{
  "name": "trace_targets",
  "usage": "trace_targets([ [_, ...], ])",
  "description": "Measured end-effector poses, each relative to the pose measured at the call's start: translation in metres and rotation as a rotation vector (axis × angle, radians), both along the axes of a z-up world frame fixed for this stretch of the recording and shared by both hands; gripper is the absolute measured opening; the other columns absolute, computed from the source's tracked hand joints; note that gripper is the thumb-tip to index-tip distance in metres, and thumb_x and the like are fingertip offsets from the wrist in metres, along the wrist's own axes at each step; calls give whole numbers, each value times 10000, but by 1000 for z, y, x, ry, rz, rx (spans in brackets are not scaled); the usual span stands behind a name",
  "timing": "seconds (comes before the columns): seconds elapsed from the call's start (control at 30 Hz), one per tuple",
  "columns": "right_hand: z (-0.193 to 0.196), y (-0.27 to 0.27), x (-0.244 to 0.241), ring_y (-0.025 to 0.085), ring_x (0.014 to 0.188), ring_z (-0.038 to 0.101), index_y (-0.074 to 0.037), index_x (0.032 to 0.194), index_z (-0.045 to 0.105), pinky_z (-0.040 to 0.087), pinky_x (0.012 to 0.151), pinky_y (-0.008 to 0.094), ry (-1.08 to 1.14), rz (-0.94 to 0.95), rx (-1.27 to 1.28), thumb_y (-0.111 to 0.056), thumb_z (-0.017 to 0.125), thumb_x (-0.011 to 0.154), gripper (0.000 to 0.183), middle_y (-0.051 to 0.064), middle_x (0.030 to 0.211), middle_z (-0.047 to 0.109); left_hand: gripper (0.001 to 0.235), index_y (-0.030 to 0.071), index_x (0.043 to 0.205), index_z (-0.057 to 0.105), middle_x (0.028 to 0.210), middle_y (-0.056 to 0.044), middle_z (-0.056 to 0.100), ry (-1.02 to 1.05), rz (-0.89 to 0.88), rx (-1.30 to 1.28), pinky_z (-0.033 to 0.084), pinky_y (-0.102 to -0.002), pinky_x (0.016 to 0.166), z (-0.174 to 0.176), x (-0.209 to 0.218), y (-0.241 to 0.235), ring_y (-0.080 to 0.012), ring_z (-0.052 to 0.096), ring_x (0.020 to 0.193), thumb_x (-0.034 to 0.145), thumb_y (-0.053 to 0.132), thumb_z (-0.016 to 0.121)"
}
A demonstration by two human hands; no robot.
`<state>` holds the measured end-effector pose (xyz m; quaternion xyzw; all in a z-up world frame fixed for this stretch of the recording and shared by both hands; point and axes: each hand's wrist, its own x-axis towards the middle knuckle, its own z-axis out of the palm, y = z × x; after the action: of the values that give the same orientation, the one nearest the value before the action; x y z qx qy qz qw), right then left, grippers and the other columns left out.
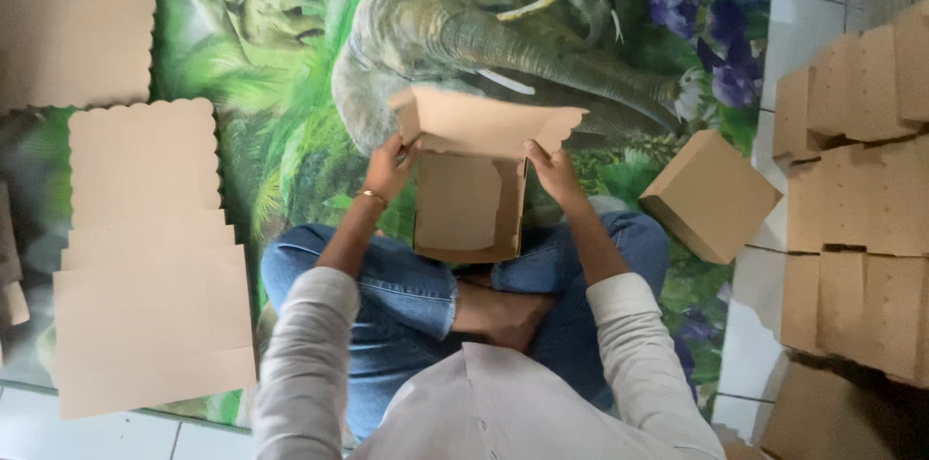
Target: The person sits on the floor and assembles flat cardboard pieces into small boxes by hand. They fold the sides, tuck in the flaps, and secure the structure, then place the finished box aside and repeat the process with another piece.
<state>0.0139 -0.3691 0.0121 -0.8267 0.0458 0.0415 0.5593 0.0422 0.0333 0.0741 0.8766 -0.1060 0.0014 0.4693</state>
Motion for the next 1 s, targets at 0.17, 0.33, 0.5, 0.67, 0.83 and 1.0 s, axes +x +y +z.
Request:
trace_targets([
  [0.17,45,59,10,360,975,640,-78,1258,422,521,828,433,-173,-204,-298,-358,455,998,384,208,1035,543,328,179,1357,373,1284,-187,549,210,57,-56,421,-540,1027,44,-2,-59,-393,525,1204,1046,278,402],
  [0.33,126,105,-3,516,1131,569,50,1503,-132,521,965,530,-399,-143,-97,20,433,978,772,490,1447,145,606,44,1536,104,1357,-376,393,-8,111,-114,408,-630,1046,90,-20,-92,-582,430,1229,1024,109,422],
  [0.5,209,99,4,470,1470,107,-18,1573,-42,96,1225,539,-450,-116,-139,-163,331,1099,620,303,1600,29,779,199,1565,-114,1356,-260,379,33,134,143,512,-661,877,186,-10,-102,-595,570,1035,965,2,342],
  [0.67,277,86,-12,346,1434,239,-93,1579,93,225,1196,500,-529,-118,328,-231,373,1110,563,208,1591,167,802,183,1563,-134,1274,-173,401,-14,111,414,592,-569,706,267,-24,-102,-491,660,897,965,33,379],
  [0.83,281,67,-38,228,1266,526,-62,1385,546,442,1062,357,-635,-428,113,-182,559,1054,352,167,1362,569,843,182,1584,-55,1213,-177,392,-15,92,464,588,-587,688,240,-43,-101,-523,647,850,954,55,491],
  [1.0,289,85,-104,408,860,650,7,995,687,532,772,454,-872,-334,-338,-17,584,935,122,204,926,667,470,66,1137,535,1173,-109,447,-285,115,-24,583,-446,817,334,-121,-124,-364,645,971,826,335,762],
])
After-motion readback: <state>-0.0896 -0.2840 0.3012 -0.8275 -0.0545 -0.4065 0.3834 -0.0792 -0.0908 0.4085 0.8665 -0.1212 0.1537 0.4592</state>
